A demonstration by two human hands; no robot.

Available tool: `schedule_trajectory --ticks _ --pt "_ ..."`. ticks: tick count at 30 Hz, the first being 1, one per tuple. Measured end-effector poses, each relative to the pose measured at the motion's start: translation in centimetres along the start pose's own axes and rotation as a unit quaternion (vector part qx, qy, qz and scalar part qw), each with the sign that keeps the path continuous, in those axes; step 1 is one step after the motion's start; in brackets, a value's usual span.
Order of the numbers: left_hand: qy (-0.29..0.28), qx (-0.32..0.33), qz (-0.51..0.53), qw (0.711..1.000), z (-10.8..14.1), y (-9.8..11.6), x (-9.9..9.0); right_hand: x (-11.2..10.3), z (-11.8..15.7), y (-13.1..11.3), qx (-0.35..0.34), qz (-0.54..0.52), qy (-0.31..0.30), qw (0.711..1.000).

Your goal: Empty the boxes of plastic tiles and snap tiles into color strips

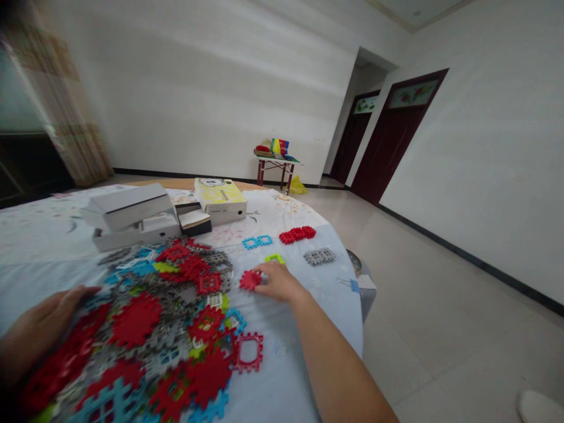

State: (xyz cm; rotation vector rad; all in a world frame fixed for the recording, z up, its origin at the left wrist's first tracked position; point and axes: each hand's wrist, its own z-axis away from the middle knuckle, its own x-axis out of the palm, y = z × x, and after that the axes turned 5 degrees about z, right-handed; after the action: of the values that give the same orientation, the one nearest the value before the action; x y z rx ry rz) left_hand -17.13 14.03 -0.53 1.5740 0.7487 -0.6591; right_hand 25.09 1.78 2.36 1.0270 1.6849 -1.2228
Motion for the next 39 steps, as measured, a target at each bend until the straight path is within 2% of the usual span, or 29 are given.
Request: schedule_trajectory --ticks 3,6,10,15,18,22,25,27,29,32,36,39 --pt "0.003 0.01 0.004 1.0 -0.5 -1.0 0.3 -0.9 -1.1 1.8 0.083 0.028 0.09 0.992" --pt "0.013 0.025 0.006 1.0 -1.2 -2.3 0.8 -1.8 -2.6 4.6 0.183 0.073 0.139 0.97" --pt "0.021 0.022 0.007 1.0 -1.7 -3.4 1.2 -2.1 -4.9 7.8 0.276 0.145 0.135 0.941" --pt "0.016 0.021 0.034 0.999 -1.5 -3.3 1.3 -1.4 -7.1 10.0 0.33 0.199 0.101 0.917" --pt "0.009 0.019 0.043 0.999 -1.1 -2.5 1.0 -1.2 -7.7 10.4 0.345 0.22 0.112 0.905" --pt "0.007 0.012 0.031 0.999 -0.4 -1.3 0.6 -1.3 -7.4 9.7 0.306 0.216 0.157 0.914" --pt "-0.002 0.02 0.02 1.0 -0.2 -0.7 0.4 -1.1 -6.7 8.0 0.245 0.166 0.167 0.94" --pt "-0.002 0.029 0.019 0.999 -0.1 -0.6 0.5 -0.6 -6.1 6.3 0.179 0.108 0.162 0.964" --pt "0.005 0.03 0.02 0.999 -0.2 -0.6 0.6 0.1 -5.3 4.2 0.102 0.039 0.149 0.983" --pt "0.013 0.034 0.017 0.999 -0.2 -0.8 0.7 1.4 -4.3 0.5 0.02 -0.035 0.112 0.993" --pt "0.015 0.046 0.021 0.999 -0.1 -0.8 0.6 2.5 -3.7 -3.9 -0.078 -0.053 0.064 0.993" --pt "0.006 0.041 0.024 0.999 0.1 -0.4 0.3 3.2 -3.9 -5.8 -0.135 -0.043 0.029 0.99"
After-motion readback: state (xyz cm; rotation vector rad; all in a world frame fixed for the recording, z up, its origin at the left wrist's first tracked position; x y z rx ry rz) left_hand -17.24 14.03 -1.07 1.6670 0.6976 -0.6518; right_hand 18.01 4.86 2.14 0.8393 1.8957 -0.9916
